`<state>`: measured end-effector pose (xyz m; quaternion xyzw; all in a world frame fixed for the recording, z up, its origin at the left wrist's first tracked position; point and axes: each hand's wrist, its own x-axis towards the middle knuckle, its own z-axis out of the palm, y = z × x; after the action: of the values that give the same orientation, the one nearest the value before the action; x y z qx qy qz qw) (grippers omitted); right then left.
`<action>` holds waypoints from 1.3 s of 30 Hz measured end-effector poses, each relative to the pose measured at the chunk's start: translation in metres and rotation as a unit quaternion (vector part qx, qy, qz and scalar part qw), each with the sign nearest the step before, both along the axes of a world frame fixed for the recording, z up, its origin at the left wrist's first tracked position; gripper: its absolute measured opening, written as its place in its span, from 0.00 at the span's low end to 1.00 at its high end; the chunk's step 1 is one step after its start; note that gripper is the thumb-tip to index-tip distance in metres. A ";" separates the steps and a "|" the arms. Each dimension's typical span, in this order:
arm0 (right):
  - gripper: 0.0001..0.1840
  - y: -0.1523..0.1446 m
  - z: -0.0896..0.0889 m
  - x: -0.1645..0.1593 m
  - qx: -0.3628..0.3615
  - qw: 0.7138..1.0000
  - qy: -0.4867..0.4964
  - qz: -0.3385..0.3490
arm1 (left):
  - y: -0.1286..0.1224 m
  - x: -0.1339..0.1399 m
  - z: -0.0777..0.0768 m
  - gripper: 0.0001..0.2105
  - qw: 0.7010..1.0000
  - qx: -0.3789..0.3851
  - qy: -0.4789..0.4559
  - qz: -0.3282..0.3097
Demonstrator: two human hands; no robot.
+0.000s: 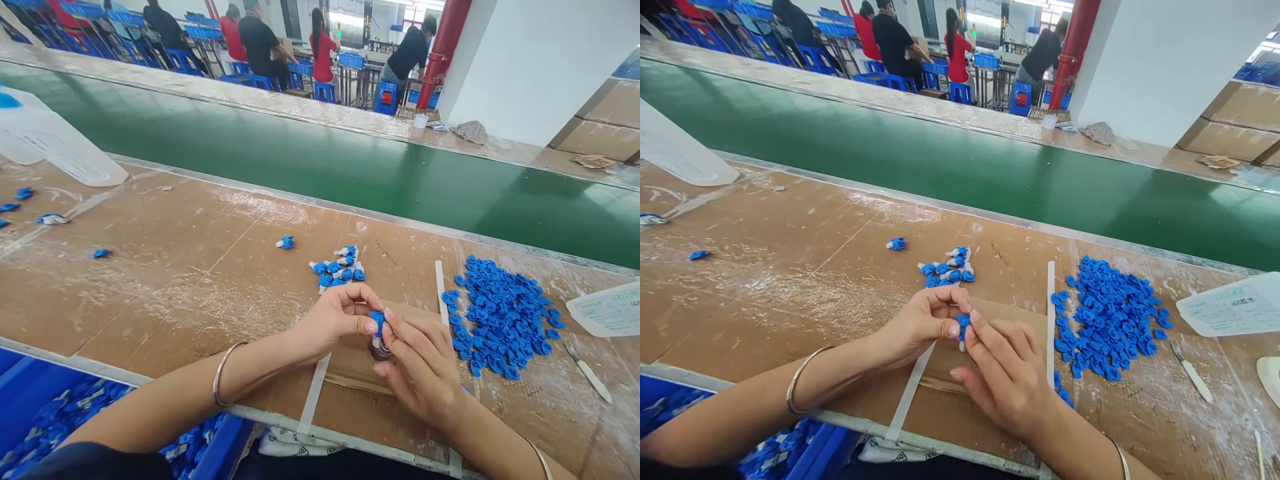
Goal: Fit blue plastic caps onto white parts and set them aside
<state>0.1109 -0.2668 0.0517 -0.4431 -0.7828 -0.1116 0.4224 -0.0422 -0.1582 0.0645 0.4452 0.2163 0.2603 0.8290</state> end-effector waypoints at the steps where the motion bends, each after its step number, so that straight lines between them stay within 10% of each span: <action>1: 0.14 0.000 0.001 0.000 -0.001 1.000 -0.003 -0.006 | 0.001 0.000 0.000 0.18 1.000 0.006 -0.002 -0.003; 7: 0.16 0.017 0.011 0.040 -0.093 0.996 0.000 -0.013 | 0.016 -0.003 0.003 0.10 0.971 0.234 0.048 0.029; 9: 0.14 0.024 0.008 0.067 -0.112 0.989 -0.017 -0.092 | 0.034 -0.007 0.005 0.04 0.875 0.450 0.133 0.117; 11: 0.14 0.029 0.000 0.090 -0.164 0.968 -0.080 -0.172 | 0.058 -0.016 0.007 0.06 0.714 0.612 0.271 0.205; 14: 0.15 0.033 -0.017 0.108 -0.234 0.933 -0.156 -0.226 | 0.092 -0.033 0.006 0.13 0.529 0.648 0.502 0.220; 19: 0.17 0.034 -0.029 0.108 -0.256 0.921 -0.162 -0.246 | 0.119 -0.055 -0.001 0.14 0.416 0.592 0.678 0.128; 22: 0.16 0.036 -0.026 0.109 -0.256 0.924 -0.142 -0.246 | 0.119 -0.050 -0.006 0.14 0.443 0.637 0.610 0.162; 28: 0.15 0.041 -0.023 0.115 -0.286 0.943 -0.012 -0.169 | 0.113 -0.012 -0.013 0.13 0.700 0.594 0.379 0.119; 39: 0.19 0.036 -0.044 0.118 -0.242 0.954 -0.123 -0.124 | 0.115 -0.007 -0.009 0.10 0.754 0.509 0.413 0.037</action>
<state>0.2288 -0.2305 0.0074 -0.6084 -0.7713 -0.0239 0.1854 -0.0495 -0.0432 0.0557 0.8573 0.3899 0.1531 0.2993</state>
